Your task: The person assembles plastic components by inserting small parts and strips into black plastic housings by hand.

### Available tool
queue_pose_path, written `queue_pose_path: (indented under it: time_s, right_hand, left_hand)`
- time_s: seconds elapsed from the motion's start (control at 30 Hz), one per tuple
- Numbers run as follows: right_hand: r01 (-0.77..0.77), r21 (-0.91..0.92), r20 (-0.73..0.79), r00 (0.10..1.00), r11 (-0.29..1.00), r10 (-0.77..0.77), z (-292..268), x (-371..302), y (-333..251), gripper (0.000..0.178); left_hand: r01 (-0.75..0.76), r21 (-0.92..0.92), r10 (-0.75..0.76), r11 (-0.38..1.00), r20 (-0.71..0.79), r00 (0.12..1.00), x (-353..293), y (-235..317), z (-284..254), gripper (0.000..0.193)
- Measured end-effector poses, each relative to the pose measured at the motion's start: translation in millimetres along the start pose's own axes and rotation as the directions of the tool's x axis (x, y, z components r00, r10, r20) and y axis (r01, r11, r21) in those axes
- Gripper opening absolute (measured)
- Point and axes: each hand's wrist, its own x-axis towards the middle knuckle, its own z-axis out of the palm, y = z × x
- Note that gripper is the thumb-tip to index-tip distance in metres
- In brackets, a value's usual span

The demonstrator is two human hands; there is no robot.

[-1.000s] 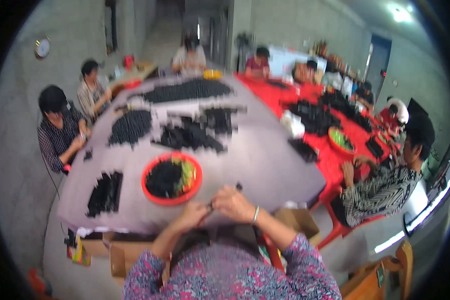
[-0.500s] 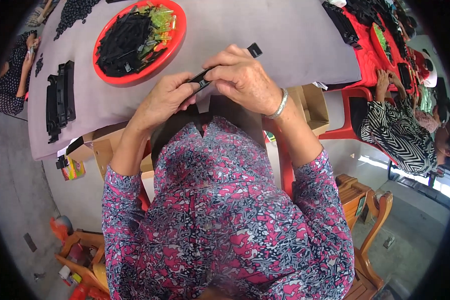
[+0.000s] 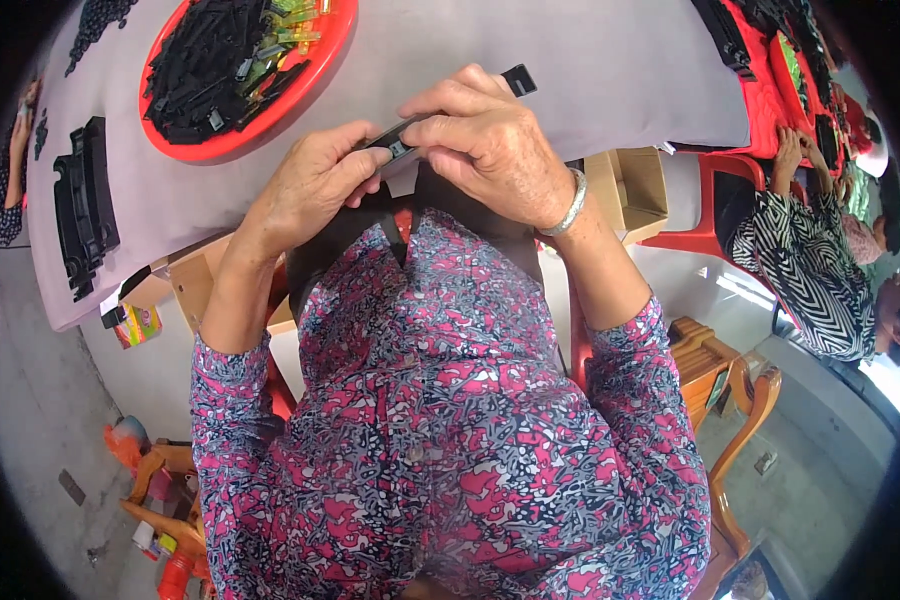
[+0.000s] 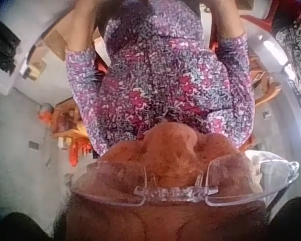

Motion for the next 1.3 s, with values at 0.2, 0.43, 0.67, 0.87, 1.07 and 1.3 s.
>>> queue_pose_path:
  time_s: [0.2, 0.43, 0.67, 0.87, 1.07, 1.3]
  right_hand:
    - [-0.019, 0.008, 0.002, 1.000, 1.000, 0.019, 1.8, 4.8, 10.9, 0.019]
    - [0.042, -0.056, 0.026, 0.999, 0.998, -0.040, -0.3, 1.0, 6.6, 0.021]
    - [0.044, -0.012, 0.031, 0.999, 0.999, -0.043, -0.5, -7.9, 9.1, 0.019]
    - [0.075, 0.034, 0.011, 0.997, 0.997, -0.076, 1.4, -2.8, 22.4, 0.019]
    - [0.104, 0.036, 0.019, 0.994, 0.994, -0.105, -3.6, 12.0, 20.3, 0.020]
    - [0.102, 0.033, 0.026, 0.994, 0.994, -0.102, -0.7, 6.2, 12.1, 0.020]
  left_hand:
    - [0.040, 0.045, -0.038, 0.998, -0.036, 0.999, 10.8, 0.4, -2.4, 0.032]
    - [0.011, 0.068, -0.011, 0.998, 0.003, 1.000, 3.9, -6.3, -3.6, 0.022]
    - [0.013, 0.063, -0.011, 0.998, -0.028, 1.000, 4.7, -9.2, 9.5, 0.025]
    - [-0.060, 0.175, 0.070, 0.983, -0.049, 0.996, 12.9, -3.8, 1.9, 0.029]
    - [-0.014, 0.158, 0.022, 0.987, -0.047, 0.999, 14.0, 6.3, -9.7, 0.031]
    - [0.001, 0.161, 0.006, 0.987, -0.045, 0.999, 3.6, 1.2, -4.4, 0.031]
